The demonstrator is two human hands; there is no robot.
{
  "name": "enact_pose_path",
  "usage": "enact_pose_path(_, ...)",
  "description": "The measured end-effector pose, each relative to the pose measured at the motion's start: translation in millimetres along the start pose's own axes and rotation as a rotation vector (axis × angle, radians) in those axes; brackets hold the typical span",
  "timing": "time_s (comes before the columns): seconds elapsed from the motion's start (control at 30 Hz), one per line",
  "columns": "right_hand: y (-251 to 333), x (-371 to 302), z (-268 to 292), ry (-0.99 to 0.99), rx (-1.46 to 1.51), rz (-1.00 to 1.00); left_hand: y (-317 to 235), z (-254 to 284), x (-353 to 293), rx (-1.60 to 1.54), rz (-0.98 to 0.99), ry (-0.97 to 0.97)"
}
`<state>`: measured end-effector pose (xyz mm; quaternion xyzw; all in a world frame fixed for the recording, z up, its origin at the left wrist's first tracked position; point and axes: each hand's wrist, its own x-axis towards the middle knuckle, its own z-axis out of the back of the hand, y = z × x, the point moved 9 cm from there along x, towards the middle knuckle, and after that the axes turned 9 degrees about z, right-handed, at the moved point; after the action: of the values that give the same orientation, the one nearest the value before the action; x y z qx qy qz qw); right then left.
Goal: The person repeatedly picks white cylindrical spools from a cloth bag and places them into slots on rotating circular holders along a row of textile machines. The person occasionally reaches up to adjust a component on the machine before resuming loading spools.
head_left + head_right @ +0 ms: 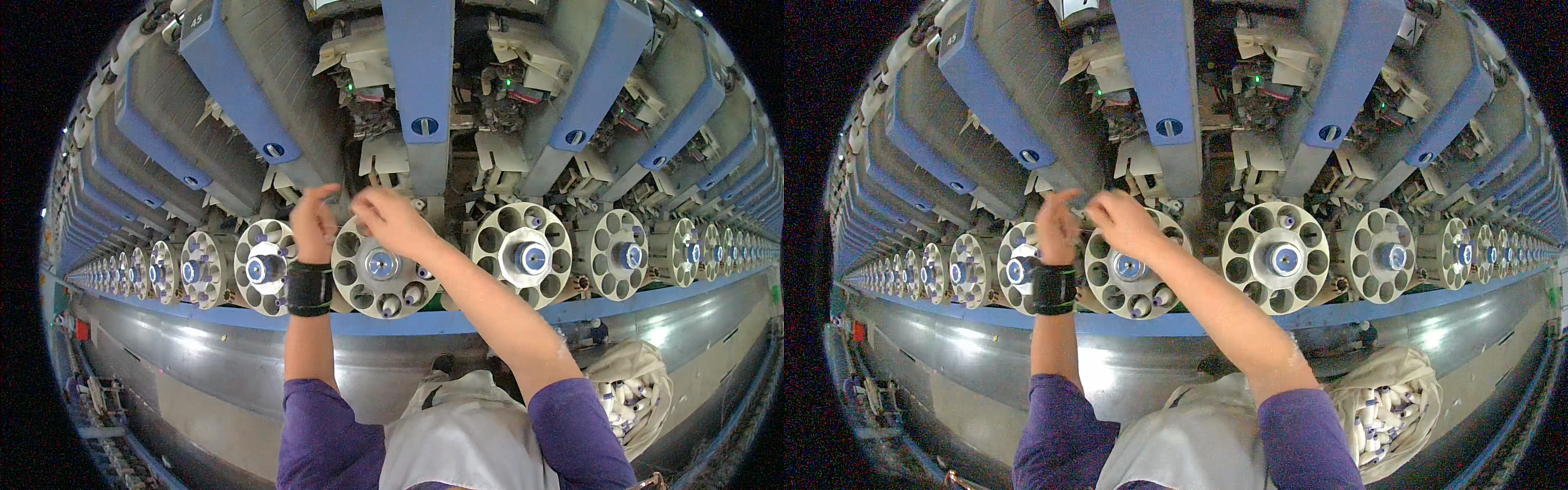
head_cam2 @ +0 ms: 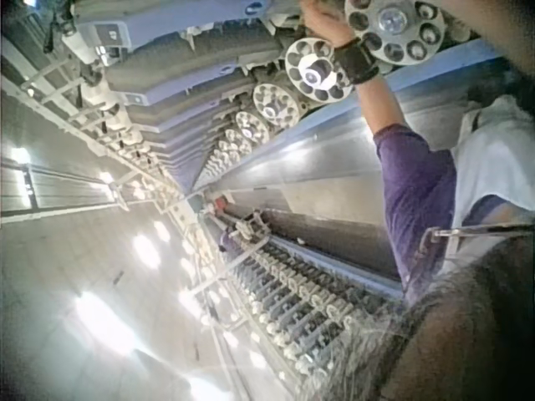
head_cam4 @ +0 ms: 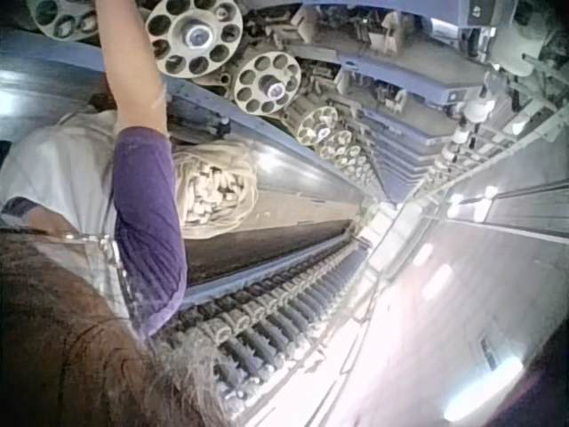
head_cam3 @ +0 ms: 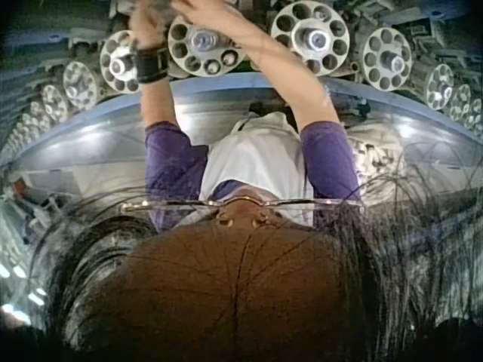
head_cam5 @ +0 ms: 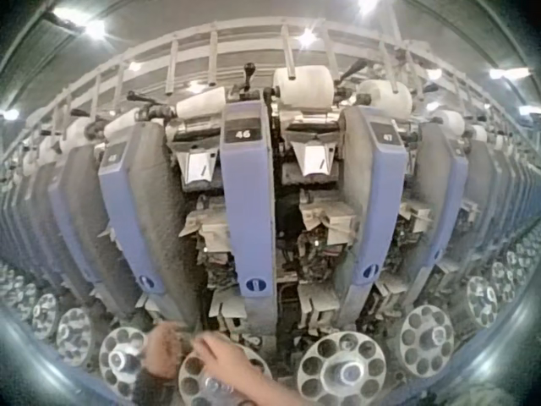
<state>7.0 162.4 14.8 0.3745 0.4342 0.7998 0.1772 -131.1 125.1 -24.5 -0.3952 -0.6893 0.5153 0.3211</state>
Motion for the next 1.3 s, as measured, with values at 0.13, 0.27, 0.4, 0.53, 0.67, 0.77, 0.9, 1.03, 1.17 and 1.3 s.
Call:
enact_pose_path(0.13,-77.6,-87.3,45.7,-0.099,-0.255,-0.277,91.5,-13.5,-7.0,0.437,0.232,0.216)
enact_pose_path(0.27,-141.3,-261.2,133.0,-0.462,0.001,-0.567,77.1,37.9,-25.3,0.171,0.113,-0.201)
enact_pose_path(0.4,-155.3,-368.3,59.1,0.514,-0.437,-0.762,55.9,-44.5,-73.0,0.358,-0.159,0.083)
enact_pose_path(0.53,-128.0,-341.5,-37.7,0.539,0.06,-0.685,100.8,-113.2,-102.6,0.908,-0.45,0.441)
enact_pose_path(0.67,-112.8,-335.3,23.0,-0.066,0.017,-0.654,111.1,-74.0,-46.5,1.182,-0.702,0.261)
enact_pose_path(0.77,-87.0,-405.6,100.6,-0.518,-0.06,-0.655,120.2,-47.9,-2.7,0.896,-0.182,0.057)
enact_pose_path(0.9,-21.4,-600.2,185.9,-1.214,-0.262,-0.859,148.5,-207.7,-104.9,0.494,0.077,0.526)
enact_pose_path(1.03,75.3,-798.1,243.2,-1.694,-0.728,-1.004,207.6,-408.2,-343.3,0.448,0.367,1.328)
enact_pose_path(1.17,61.3,-884.3,265.9,-0.909,-0.721,-1.495,259.5,-500.7,-568.5,0.51,0.425,1.906)
enact_pose_path(1.3,49.0,-893.6,259.5,-0.465,-0.583,-1.247,315.6,-556.8,-661.0,0.772,-0.091,1.944)
